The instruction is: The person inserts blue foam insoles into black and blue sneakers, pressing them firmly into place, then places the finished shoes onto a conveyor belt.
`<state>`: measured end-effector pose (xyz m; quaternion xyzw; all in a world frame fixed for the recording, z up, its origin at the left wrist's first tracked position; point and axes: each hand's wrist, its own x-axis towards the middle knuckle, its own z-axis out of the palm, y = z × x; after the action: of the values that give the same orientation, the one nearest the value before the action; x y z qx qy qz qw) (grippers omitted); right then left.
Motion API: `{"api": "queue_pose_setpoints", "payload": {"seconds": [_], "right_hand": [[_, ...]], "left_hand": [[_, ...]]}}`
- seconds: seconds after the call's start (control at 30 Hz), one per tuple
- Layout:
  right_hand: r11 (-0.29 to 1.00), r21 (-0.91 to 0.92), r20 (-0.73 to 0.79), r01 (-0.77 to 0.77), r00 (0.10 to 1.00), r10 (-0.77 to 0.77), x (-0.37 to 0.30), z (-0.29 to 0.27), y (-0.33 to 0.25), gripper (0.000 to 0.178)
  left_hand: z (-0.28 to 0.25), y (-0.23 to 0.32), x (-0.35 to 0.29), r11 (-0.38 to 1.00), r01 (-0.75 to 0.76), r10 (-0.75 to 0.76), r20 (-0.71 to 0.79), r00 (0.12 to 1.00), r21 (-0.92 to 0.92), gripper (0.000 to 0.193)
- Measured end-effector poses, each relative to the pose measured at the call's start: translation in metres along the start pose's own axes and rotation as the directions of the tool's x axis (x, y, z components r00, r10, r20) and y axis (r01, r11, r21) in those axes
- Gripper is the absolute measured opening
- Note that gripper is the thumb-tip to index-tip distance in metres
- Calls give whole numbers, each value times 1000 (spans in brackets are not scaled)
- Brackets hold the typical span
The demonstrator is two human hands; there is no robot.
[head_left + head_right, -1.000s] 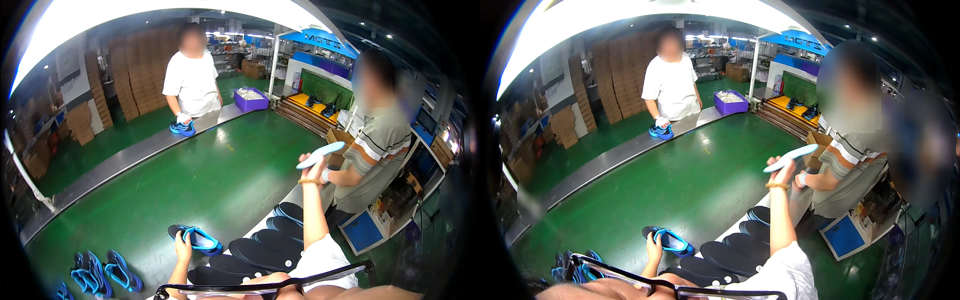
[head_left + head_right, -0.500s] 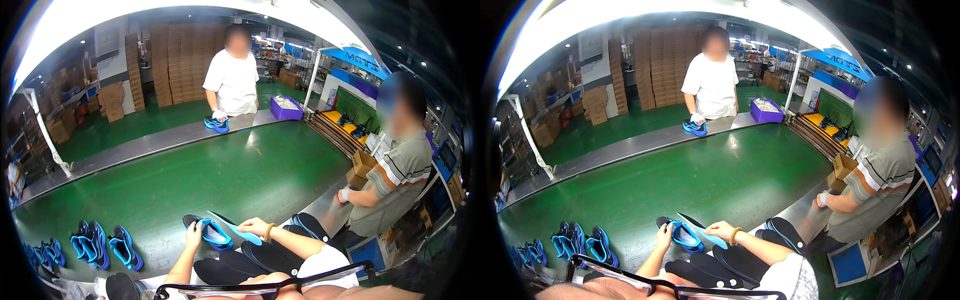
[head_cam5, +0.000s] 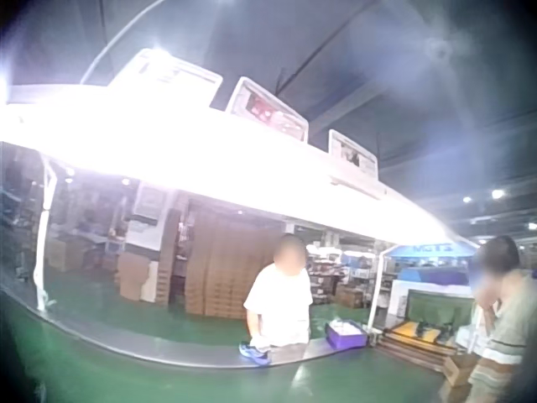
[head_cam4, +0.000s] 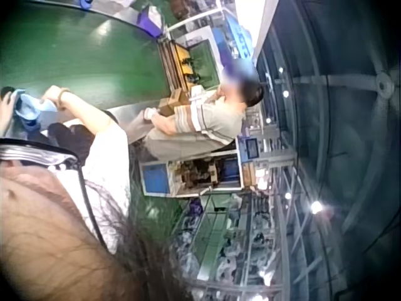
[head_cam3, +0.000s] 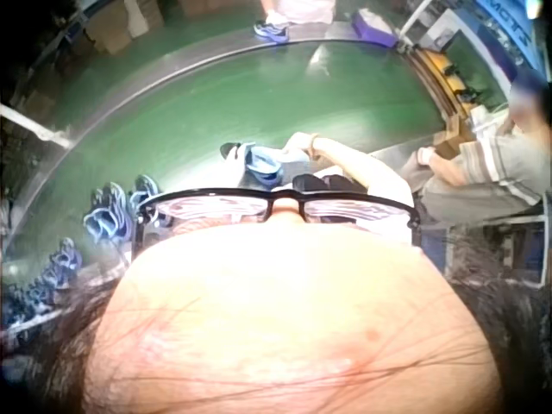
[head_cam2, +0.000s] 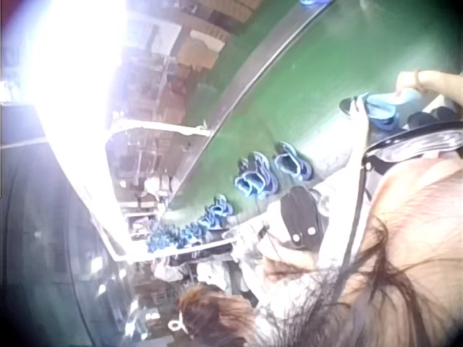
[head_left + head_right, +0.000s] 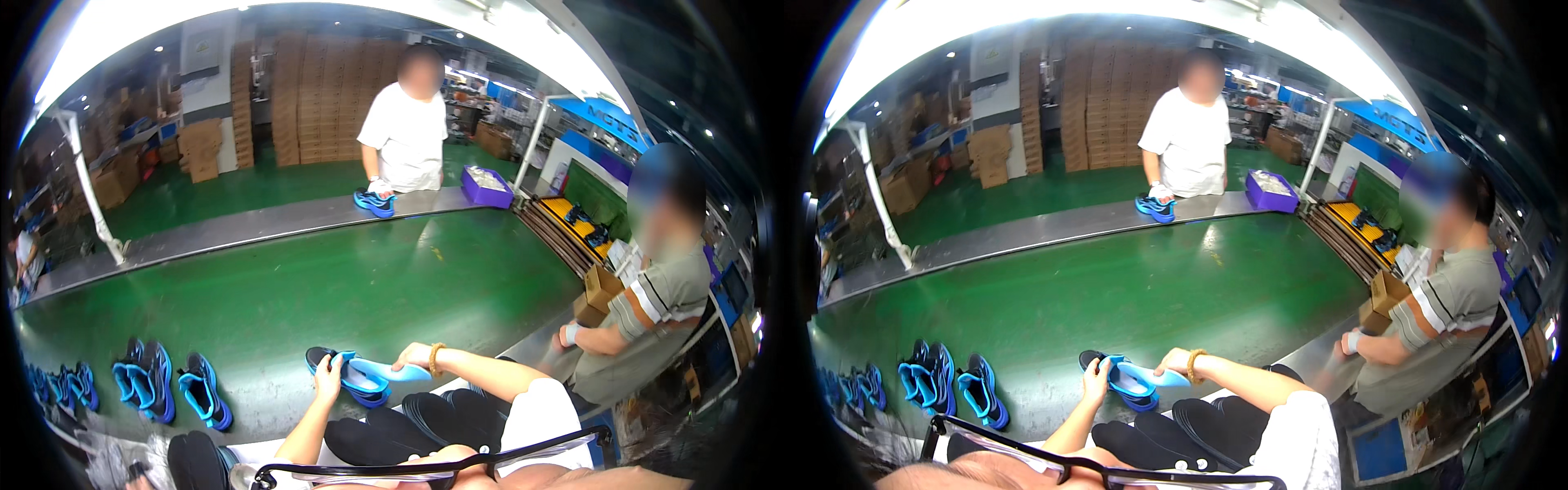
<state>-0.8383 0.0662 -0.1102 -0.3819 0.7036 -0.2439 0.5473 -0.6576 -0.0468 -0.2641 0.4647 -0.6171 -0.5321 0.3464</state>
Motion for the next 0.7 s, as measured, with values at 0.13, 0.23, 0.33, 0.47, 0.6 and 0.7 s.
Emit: {"api": "queue_pose_setpoints", "payload": {"seconds": [0.13,0.23,0.33,0.47,0.6,0.7], "right_hand": [[767,135,-366,627,751,-549,-11,-45,-34,25],[-90,234,-940,968,201,-275,-71,-121,0,31],[-279,-247,-941,928,-161,297,-116,-180,78,31],[159,313,-933,936,334,-131,-75,-111,55,30],[726,60,-568,685,622,-540,5,-16,71,22],[978,139,-238,157,964,-121,4,16,46,30]], "left_hand": [[-36,5,-3,982,104,-110,-31,993,-155,49],[-35,6,-1,976,143,-141,28,990,-166,52],[-20,9,1,982,134,-126,66,990,-131,53],[-28,14,2,981,107,-103,34,994,-159,51],[-16,6,6,990,63,-64,-3,998,-127,45],[-19,15,-3,985,80,-83,-12,997,-151,45]]}}
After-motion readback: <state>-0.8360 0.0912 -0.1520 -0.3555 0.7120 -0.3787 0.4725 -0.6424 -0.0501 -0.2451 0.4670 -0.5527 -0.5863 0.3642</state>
